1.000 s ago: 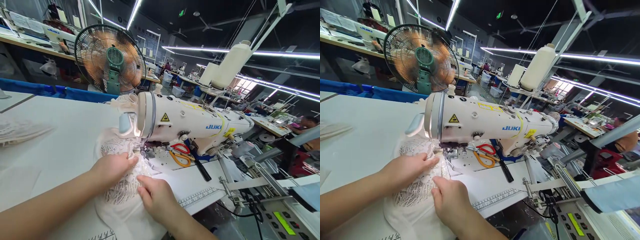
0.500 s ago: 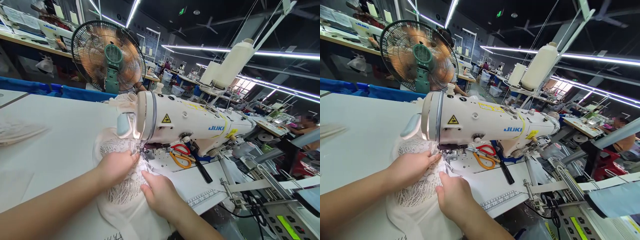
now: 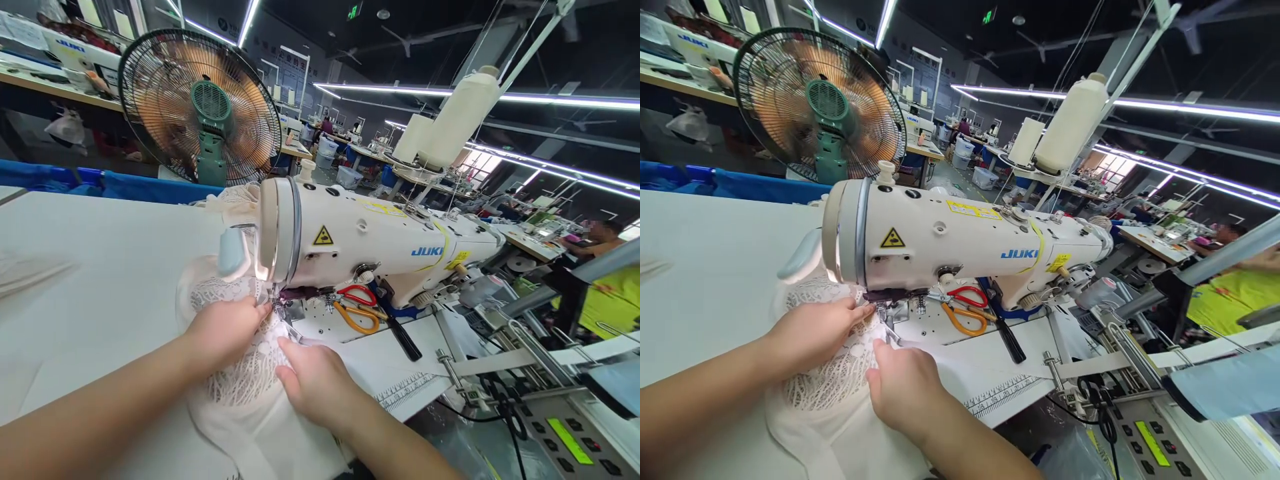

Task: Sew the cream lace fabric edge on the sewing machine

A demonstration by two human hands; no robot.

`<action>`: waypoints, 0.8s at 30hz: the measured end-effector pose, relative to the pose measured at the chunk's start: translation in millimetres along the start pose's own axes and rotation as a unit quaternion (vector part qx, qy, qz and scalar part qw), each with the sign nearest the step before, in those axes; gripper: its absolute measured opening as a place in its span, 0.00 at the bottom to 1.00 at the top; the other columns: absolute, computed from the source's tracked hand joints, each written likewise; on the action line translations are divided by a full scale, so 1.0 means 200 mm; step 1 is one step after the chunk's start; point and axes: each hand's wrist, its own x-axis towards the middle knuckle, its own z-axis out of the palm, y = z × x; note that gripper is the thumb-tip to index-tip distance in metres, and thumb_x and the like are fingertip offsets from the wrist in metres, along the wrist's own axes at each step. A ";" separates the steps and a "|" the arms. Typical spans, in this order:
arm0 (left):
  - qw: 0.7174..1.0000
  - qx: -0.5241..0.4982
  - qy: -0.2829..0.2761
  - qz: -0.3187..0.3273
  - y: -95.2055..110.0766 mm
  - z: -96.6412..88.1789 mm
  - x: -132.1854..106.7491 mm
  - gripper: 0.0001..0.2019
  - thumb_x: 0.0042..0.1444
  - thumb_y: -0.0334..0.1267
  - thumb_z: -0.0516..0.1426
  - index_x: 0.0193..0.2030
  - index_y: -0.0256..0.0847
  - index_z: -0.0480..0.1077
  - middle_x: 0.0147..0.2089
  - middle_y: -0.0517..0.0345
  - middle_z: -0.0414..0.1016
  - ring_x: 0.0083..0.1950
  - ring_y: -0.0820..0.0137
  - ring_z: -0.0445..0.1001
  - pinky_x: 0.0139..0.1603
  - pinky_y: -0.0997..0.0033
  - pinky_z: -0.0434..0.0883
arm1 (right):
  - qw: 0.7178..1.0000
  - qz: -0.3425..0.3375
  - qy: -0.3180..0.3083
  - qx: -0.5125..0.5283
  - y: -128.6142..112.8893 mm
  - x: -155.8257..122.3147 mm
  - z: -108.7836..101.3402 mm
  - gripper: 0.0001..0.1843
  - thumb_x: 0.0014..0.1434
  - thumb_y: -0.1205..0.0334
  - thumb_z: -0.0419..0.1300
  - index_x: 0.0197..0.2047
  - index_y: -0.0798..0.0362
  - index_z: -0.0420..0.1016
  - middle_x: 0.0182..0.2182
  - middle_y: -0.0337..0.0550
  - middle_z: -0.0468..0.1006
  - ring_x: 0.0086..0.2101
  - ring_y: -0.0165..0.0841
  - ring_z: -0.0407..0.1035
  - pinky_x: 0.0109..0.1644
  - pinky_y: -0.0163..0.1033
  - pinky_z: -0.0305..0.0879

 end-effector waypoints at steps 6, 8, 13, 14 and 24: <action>0.999 0.012 0.035 -0.010 -0.05 -0.02 0.03 0.27 0.62 0.25 0.48 0.65 0.39 0.73 0.52 0.40 0.77 0.42 0.47 0.82 0.37 0.57 0.76 | 0.998 0.001 -0.022 -0.057 -0.04 0.06 -0.04 0.32 0.72 0.54 0.49 0.75 0.54 0.58 0.46 0.54 0.85 0.48 0.50 0.79 0.48 0.50 0.75; 0.998 0.020 0.062 -0.014 -0.05 0.00 0.00 0.27 0.62 0.24 0.46 0.63 0.39 0.75 0.55 0.39 0.76 0.41 0.49 0.81 0.37 0.56 0.76 | 0.998 0.001 -0.018 -0.066 -0.04 0.05 -0.04 0.30 0.73 0.54 0.48 0.74 0.54 0.59 0.45 0.54 0.85 0.46 0.49 0.79 0.45 0.49 0.74; 0.984 0.010 0.170 0.051 -0.07 0.11 -0.16 0.18 0.65 0.34 0.52 0.55 0.44 0.80 0.75 0.44 0.63 0.65 0.42 0.72 0.59 0.43 0.73 | 0.994 -0.056 0.019 -0.097 0.04 -0.05 0.01 0.26 0.66 0.66 0.52 0.66 0.52 0.70 0.42 0.52 0.82 0.42 0.47 0.78 0.39 0.44 0.70; 0.985 -0.003 0.160 0.059 -0.08 0.12 -0.18 0.19 0.65 0.42 0.53 0.57 0.44 0.79 0.77 0.43 0.59 0.70 0.39 0.66 0.63 0.36 0.69 | 0.992 -0.069 0.015 -0.102 0.05 -0.07 0.02 0.27 0.64 0.67 0.53 0.65 0.50 0.70 0.43 0.52 0.82 0.43 0.46 0.77 0.38 0.43 0.69; 0.999 -0.028 0.004 -0.030 -0.13 0.16 -0.17 0.42 0.59 0.60 0.54 0.77 0.43 0.54 0.82 0.45 0.34 0.80 0.40 0.44 0.69 0.29 0.61 | 0.989 -0.067 -0.057 -0.117 0.06 -0.03 -0.07 0.39 0.61 0.72 0.56 0.74 0.47 0.59 0.45 0.49 0.83 0.44 0.45 0.78 0.34 0.40 0.64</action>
